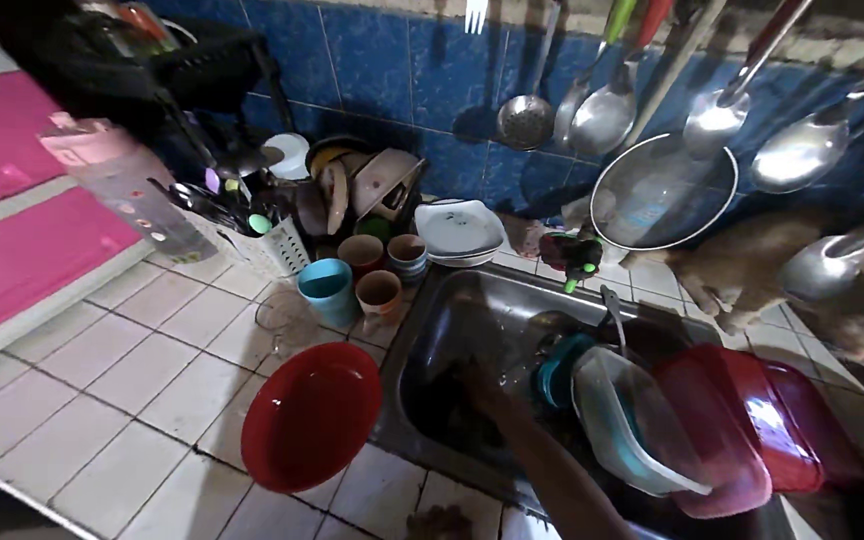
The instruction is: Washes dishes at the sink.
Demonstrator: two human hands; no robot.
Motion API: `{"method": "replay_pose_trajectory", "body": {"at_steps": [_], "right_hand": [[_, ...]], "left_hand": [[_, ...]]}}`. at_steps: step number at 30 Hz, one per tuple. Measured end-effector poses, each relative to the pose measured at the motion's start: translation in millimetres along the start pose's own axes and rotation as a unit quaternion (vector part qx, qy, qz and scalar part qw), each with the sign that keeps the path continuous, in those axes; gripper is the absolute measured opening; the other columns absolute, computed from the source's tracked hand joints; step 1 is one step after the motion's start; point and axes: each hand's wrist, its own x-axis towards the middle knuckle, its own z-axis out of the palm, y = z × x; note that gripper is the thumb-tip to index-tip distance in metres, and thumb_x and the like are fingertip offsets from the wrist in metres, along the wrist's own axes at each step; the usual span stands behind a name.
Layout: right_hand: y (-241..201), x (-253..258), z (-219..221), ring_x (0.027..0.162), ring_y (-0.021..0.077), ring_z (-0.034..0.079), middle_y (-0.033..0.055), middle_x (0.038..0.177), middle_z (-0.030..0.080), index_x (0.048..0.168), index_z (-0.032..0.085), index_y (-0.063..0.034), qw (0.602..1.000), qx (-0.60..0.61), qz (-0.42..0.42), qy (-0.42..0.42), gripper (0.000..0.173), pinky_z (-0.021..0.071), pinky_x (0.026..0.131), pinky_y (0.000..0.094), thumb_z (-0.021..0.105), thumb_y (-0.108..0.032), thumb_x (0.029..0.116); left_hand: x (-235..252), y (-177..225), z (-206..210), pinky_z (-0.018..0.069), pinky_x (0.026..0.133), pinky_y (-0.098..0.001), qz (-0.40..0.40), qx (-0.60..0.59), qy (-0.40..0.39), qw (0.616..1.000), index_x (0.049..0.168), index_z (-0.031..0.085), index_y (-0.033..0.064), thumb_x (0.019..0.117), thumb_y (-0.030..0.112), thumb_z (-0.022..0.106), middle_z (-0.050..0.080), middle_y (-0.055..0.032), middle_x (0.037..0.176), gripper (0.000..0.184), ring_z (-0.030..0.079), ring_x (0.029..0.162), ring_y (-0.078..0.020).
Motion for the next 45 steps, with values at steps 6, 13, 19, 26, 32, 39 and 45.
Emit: {"method": "replay_pose_trajectory", "body": {"at_steps": [6, 13, 19, 26, 32, 39, 45], "right_hand": [[6, -20, -61, 0.139, 0.0383, 0.050, 0.0238, 0.153, 0.048, 0.157, 0.037, -0.0034, 0.956, 0.190, 0.092, 0.203, 0.060, 0.0398, 0.116, 0.0532, 0.058, -0.023, 0.1045], [-36, -76, -69, 0.092, 0.0138, 0.067, 0.0153, 0.113, 0.066, 0.139, 0.049, 0.0053, 0.716, 0.609, -0.014, 0.341, 0.056, 0.0588, 0.080, 0.0301, 0.073, -0.001, 0.0892], [-21, -81, -81, 0.079, 0.0100, 0.064, 0.0127, 0.098, 0.067, 0.131, 0.052, 0.0101, 0.713, 0.577, 0.027, 0.399, 0.044, 0.0559, 0.072, 0.0262, 0.070, -0.006, 0.0947], [-42, -98, -65, 0.102, 0.0169, 0.068, 0.0195, 0.118, 0.067, 0.138, 0.051, 0.0077, 0.846, 0.463, -0.007, 0.263, 0.052, 0.0578, 0.090, 0.0322, 0.073, -0.009, 0.0939], [-12, -77, -73, 0.129, 0.0397, 0.058, 0.0284, 0.141, 0.056, 0.147, 0.047, 0.0030, 0.956, 0.213, 0.060, 0.196, 0.054, 0.0452, 0.110, 0.0517, 0.063, -0.021, 0.1017], [25, -50, -1, 0.149, 0.0501, 0.028, 0.0281, 0.162, 0.030, 0.160, 0.034, -0.0122, 0.998, -0.040, 0.038, -0.019, 0.071, 0.0316, 0.117, 0.0647, 0.065, -0.006, 0.0965], [31, -51, -15, 0.142, 0.0432, 0.044, 0.0274, 0.155, 0.043, 0.152, 0.047, -0.0051, 0.999, 0.032, -0.002, 0.027, 0.051, 0.0365, 0.118, 0.0542, 0.055, -0.001, 0.1013]], "left_hand": [[69, -9, -44, 0.0480, 0.108, -0.0468, -0.216, -0.075, 0.081, 0.970, 0.129, 0.067, -0.0022, 0.1030, 0.006, 0.055, 0.063, -0.0255, 0.133, 0.030, 0.062, 0.123, -0.0371], [158, -29, -56, 0.0551, 0.091, -0.0398, -0.228, -0.198, 0.197, 0.933, 0.143, 0.045, -0.0092, 0.1052, 0.011, 0.051, 0.064, -0.0241, 0.118, 0.043, 0.066, 0.102, -0.0269], [139, -11, -56, 0.0479, 0.106, -0.0526, -0.233, 0.022, 0.004, 0.972, 0.160, 0.032, 0.0092, 0.1083, 0.011, 0.043, 0.060, -0.0247, 0.139, 0.053, 0.063, 0.122, -0.0415], [125, 1, -85, 0.0513, 0.098, -0.0556, -0.341, 0.110, 0.094, 0.929, 0.137, 0.062, 0.0027, 0.1106, 0.028, 0.042, 0.067, -0.0249, 0.124, 0.041, 0.065, 0.115, -0.0426], [78, -8, -71, 0.0515, 0.099, -0.0551, -0.295, 0.131, -0.018, 0.946, 0.139, 0.061, 0.0082, 0.1099, 0.016, 0.042, 0.065, -0.0229, 0.129, 0.036, 0.065, 0.116, -0.0415], [3, -21, -11, 0.0604, 0.082, -0.0479, 0.011, 0.123, 0.082, 0.989, 0.100, 0.079, 0.0059, 0.0895, -0.001, 0.067, 0.073, -0.0171, 0.096, 0.017, 0.072, 0.095, -0.0353], [5, -15, -20, 0.0548, 0.093, -0.0515, -0.009, 0.046, 0.063, 0.997, 0.102, 0.079, 0.0053, 0.0934, 0.006, 0.067, 0.073, -0.0176, 0.106, 0.015, 0.069, 0.105, -0.0363]]}}
